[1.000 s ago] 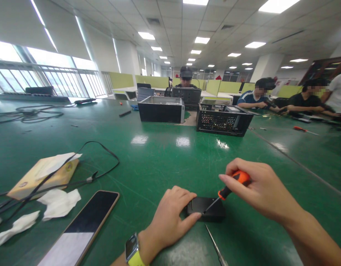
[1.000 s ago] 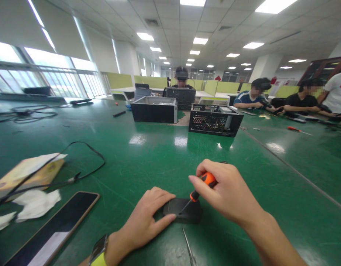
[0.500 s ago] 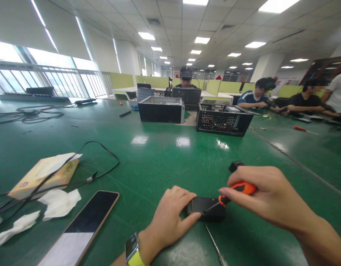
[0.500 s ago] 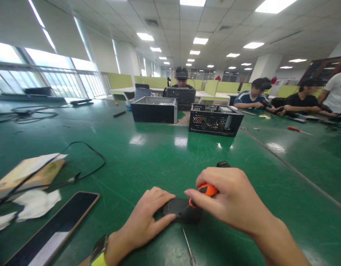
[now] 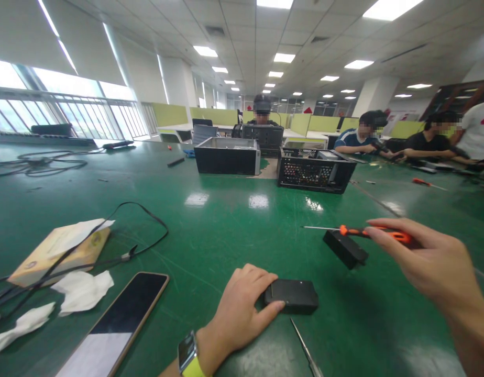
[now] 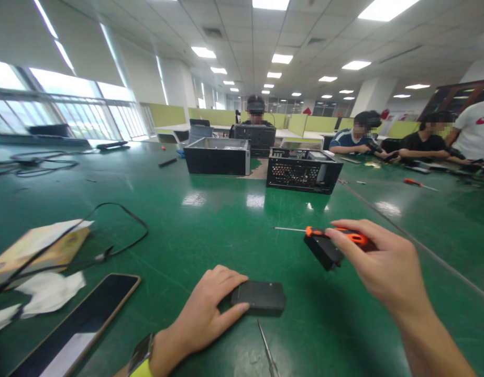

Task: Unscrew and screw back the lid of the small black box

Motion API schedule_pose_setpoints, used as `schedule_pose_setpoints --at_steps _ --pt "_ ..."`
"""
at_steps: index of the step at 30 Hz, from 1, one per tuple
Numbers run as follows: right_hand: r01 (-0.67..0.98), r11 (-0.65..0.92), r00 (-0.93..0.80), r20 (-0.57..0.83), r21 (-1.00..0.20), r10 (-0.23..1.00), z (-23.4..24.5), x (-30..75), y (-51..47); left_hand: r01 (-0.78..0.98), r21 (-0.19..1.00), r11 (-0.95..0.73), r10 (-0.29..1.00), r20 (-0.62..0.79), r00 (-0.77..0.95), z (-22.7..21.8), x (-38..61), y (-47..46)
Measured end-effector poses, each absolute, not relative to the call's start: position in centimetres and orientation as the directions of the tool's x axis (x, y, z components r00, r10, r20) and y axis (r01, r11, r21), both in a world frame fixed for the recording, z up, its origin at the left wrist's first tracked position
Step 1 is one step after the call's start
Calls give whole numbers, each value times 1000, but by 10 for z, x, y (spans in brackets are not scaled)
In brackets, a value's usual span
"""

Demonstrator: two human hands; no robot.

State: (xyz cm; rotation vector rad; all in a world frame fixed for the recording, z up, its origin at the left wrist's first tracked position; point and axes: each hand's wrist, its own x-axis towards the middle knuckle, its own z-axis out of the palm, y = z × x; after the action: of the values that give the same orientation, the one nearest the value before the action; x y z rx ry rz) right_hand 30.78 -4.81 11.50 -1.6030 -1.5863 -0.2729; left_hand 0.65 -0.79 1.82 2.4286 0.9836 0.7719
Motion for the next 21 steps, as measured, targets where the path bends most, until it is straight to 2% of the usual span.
schedule_pose_setpoints --at_steps 4,7,11,13,17,21 --pt "850 -120 482 666 -513 569 61 367 -56 497 546 -675 722 347 599 18 6 -9" --pt "778 -281 595 515 -562 617 32 400 -57 499 539 -678 720 349 600 18 7 -8" --pt "703 -494 690 324 -512 647 11 424 -48 498 531 -685 714 354 604 18 8 -5" --pt "691 -527 700 274 -496 660 2 427 -43 498 528 -688 712 358 604 17 7 -6" --pt "735 -475 621 199 -485 758 -10 427 -40 499 526 -689 713 369 596 16 6 -9" --pt "773 -450 594 260 -447 761 -3 421 -39 499 526 -689 713 366 598 17 7 -9"
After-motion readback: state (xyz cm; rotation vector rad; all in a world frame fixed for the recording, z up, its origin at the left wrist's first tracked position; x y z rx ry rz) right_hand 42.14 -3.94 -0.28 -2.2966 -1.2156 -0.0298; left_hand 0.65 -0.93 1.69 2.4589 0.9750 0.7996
